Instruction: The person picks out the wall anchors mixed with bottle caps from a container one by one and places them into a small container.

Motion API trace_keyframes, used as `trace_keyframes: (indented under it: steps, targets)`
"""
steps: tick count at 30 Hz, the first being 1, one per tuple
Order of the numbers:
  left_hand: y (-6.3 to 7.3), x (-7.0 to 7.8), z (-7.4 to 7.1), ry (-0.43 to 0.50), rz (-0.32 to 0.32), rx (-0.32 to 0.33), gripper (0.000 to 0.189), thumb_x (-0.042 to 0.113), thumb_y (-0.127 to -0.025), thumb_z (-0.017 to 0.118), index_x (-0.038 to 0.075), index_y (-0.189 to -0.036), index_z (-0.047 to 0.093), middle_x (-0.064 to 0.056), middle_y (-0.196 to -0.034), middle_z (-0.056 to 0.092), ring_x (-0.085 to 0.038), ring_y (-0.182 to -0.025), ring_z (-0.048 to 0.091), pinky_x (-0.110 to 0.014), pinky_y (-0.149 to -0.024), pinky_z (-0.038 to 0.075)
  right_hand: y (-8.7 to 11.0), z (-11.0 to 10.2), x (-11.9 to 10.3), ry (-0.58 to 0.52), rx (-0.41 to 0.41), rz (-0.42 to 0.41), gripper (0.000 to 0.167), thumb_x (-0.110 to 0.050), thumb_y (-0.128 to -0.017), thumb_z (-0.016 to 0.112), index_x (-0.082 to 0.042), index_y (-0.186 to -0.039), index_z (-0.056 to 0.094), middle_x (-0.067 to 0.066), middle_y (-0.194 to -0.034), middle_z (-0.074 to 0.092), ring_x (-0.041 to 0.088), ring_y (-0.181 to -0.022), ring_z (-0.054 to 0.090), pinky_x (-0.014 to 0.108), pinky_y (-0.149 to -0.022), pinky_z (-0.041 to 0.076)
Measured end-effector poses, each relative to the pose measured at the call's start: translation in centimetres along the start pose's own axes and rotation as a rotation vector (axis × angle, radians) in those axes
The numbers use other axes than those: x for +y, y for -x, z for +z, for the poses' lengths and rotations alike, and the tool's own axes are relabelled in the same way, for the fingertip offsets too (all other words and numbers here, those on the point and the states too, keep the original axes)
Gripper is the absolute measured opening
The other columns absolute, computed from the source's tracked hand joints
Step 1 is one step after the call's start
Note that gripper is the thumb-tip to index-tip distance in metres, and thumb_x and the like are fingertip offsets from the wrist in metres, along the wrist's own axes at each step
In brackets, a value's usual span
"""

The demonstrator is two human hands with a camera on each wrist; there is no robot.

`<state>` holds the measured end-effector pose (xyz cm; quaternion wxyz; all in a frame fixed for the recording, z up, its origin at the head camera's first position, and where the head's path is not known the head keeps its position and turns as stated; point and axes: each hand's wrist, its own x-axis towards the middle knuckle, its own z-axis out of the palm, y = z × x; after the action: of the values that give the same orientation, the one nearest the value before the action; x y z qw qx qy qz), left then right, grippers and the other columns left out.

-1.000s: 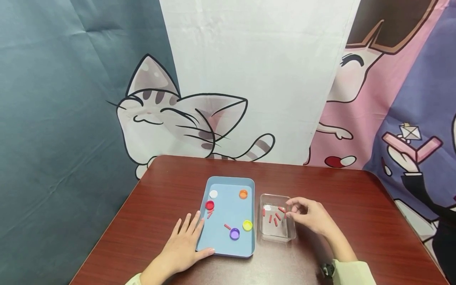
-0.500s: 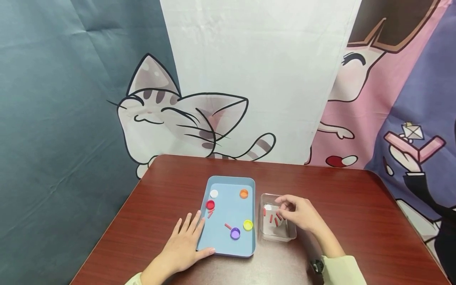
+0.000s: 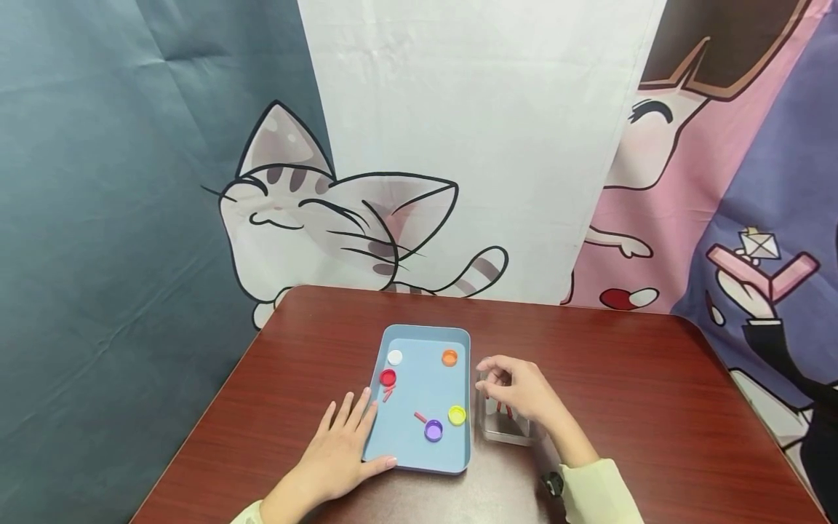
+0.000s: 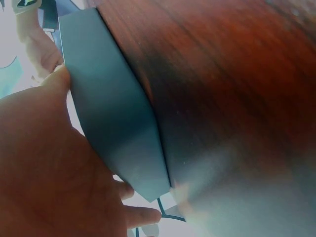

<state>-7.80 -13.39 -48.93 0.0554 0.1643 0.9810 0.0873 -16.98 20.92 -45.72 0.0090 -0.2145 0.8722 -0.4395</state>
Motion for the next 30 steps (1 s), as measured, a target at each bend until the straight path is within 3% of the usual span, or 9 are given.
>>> trace_keyframes:
  steps: [8, 17, 22, 30]
  targets:
    - [0.0, 0.1, 0.0, -0.005, 0.006, 0.018, 0.101, 0.080, -0.089, 0.045, 0.006, -0.157, 0.037, -0.013, -0.168, 0.020, -0.044, -0.152, 0.020, -0.062, -0.120, 0.015, -0.9, 1.0, -0.6, 0.017, -0.035, -0.007, 0.023, -0.019, -0.086, 0.081, -0.013, -0.107, 0.073, -0.008, -0.075, 0.061, 0.007, -0.065, 0.055, 0.022, -0.054, 0.046]
    - [0.1, 0.0, 0.2, -0.010, 0.002, 0.022, 0.100, 0.079, -0.089, 0.046, 0.006, -0.157, 0.037, -0.013, -0.168, 0.020, -0.043, -0.152, 0.019, -0.062, -0.121, 0.014, -2.4, 2.4, -1.2, 0.004, -0.170, -0.116, 0.019, -0.013, -0.089, 0.077, -0.014, -0.107, 0.073, -0.008, -0.079, 0.062, 0.006, -0.071, 0.055, 0.021, -0.063, 0.048]
    - [0.1, 0.0, 0.1, -0.016, 0.002, 0.021, 0.100, 0.080, -0.089, 0.045, 0.006, -0.157, 0.037, -0.013, -0.168, 0.020, -0.043, -0.152, 0.020, -0.062, -0.121, 0.015, -3.4, 3.5, -1.6, 0.024, -0.221, -0.134, 0.020, -0.014, -0.089, 0.077, -0.015, -0.109, 0.073, -0.010, -0.080, 0.063, 0.004, -0.071, 0.055, 0.021, -0.063, 0.048]
    - [0.1, 0.2, 0.0, -0.014, -0.005, 0.009, 0.101, 0.081, -0.089, 0.044, 0.006, -0.157, 0.037, -0.012, -0.168, 0.020, -0.043, -0.152, 0.019, -0.062, -0.121, 0.014, -4.4, 4.7, -1.8, -0.007, -0.278, -0.134, 0.023, -0.014, -0.090, 0.078, -0.006, -0.111, 0.074, -0.009, -0.079, 0.062, 0.004, -0.070, 0.054, 0.021, -0.063, 0.048]
